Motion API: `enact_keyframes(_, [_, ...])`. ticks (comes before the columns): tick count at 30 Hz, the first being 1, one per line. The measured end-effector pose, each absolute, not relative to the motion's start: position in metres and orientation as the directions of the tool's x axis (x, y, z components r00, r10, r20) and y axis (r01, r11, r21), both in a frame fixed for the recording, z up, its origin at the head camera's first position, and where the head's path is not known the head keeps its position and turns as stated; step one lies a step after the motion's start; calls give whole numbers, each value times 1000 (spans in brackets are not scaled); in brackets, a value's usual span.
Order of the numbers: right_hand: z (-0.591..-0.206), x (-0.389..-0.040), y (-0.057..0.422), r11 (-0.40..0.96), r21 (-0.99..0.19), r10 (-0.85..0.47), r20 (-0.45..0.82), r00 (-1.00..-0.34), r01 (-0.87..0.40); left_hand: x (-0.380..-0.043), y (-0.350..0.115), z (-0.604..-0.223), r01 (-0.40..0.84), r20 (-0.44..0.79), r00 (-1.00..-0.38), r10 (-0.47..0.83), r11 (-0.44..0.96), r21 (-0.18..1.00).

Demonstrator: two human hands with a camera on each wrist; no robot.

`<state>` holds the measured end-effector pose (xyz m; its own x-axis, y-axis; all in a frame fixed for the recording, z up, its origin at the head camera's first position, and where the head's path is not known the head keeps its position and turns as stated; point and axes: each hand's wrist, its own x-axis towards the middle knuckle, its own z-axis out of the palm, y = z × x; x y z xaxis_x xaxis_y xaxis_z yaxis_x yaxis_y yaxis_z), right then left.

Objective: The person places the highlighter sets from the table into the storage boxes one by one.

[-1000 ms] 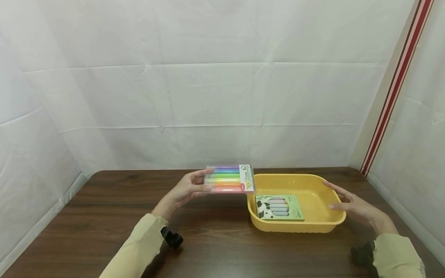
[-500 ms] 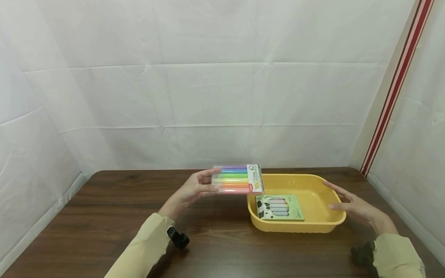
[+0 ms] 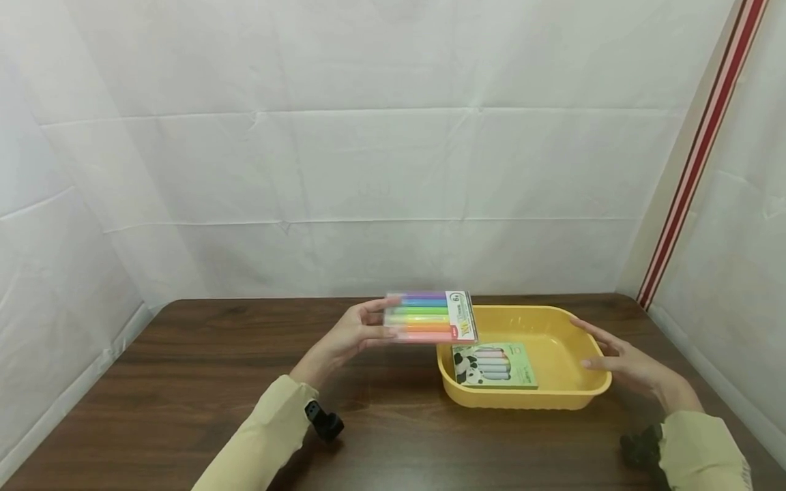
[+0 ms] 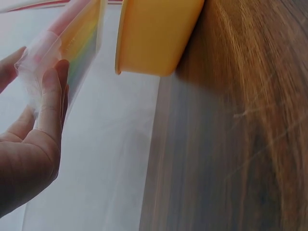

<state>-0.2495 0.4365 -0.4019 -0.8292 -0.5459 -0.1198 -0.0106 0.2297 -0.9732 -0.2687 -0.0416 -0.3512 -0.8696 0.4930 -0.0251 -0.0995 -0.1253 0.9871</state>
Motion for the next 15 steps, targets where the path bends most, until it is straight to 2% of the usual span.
enact_keyframes(15, [-400,-249,436,245,-969,-532,-124,-838,-12,-267,-25,-349,-107,-27,-863,504,-131,986])
